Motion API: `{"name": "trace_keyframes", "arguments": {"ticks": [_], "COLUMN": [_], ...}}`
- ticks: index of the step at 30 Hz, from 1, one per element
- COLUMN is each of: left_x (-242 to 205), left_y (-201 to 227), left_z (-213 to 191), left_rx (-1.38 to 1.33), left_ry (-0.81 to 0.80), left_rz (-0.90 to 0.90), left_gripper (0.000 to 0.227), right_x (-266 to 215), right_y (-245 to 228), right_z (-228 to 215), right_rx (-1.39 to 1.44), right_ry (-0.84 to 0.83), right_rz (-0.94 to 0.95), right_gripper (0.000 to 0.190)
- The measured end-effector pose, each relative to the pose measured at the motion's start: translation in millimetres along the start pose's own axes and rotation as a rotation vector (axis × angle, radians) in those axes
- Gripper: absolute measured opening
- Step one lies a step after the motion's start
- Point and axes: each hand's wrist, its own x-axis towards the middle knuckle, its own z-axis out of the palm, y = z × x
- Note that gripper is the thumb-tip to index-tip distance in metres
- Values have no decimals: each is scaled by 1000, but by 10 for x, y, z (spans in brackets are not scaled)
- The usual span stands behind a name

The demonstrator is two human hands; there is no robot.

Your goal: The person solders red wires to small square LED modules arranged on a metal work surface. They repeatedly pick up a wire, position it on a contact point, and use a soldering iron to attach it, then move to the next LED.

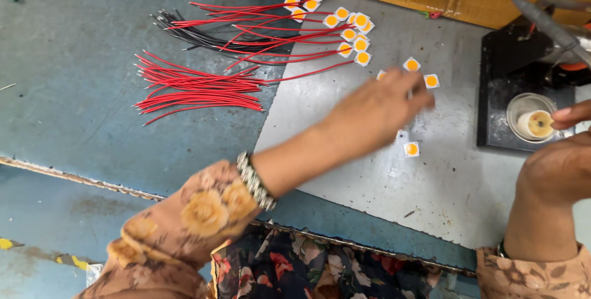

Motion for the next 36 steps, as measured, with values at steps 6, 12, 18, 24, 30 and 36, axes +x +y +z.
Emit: {"name": "trace_keyframes", "arguments": {"ticks": [6, 12, 18, 24, 30, 36], "left_x": [464, 264, 333, 214, -273, -323], "left_y": [-259, -253, -297, -137, 156, 8], "left_z": [205, 268, 233, 155, -172, -499], "left_rx": [119, 145, 154, 137, 155, 27], "left_ry": [-22, -48, 35, -49, -101, -83], "left_rz": [-28, 35, -6, 6, 89, -65], "left_gripper": [27, 27, 26, 22, 28, 38], "right_x": [178, 159, 115, 95, 59, 81], "right_y": [-36, -106, -95, -12, 34, 110], "right_z": [57, 79, 85, 53, -24, -27], "right_rx": [-6, -13, 109, 78, 168, 139], "right_ry": [17, -12, 11, 38, 0, -10], "right_rz": [-23, -106, -14, -60, 7, 27], "right_gripper": [54, 53, 47, 47, 47, 50]}}
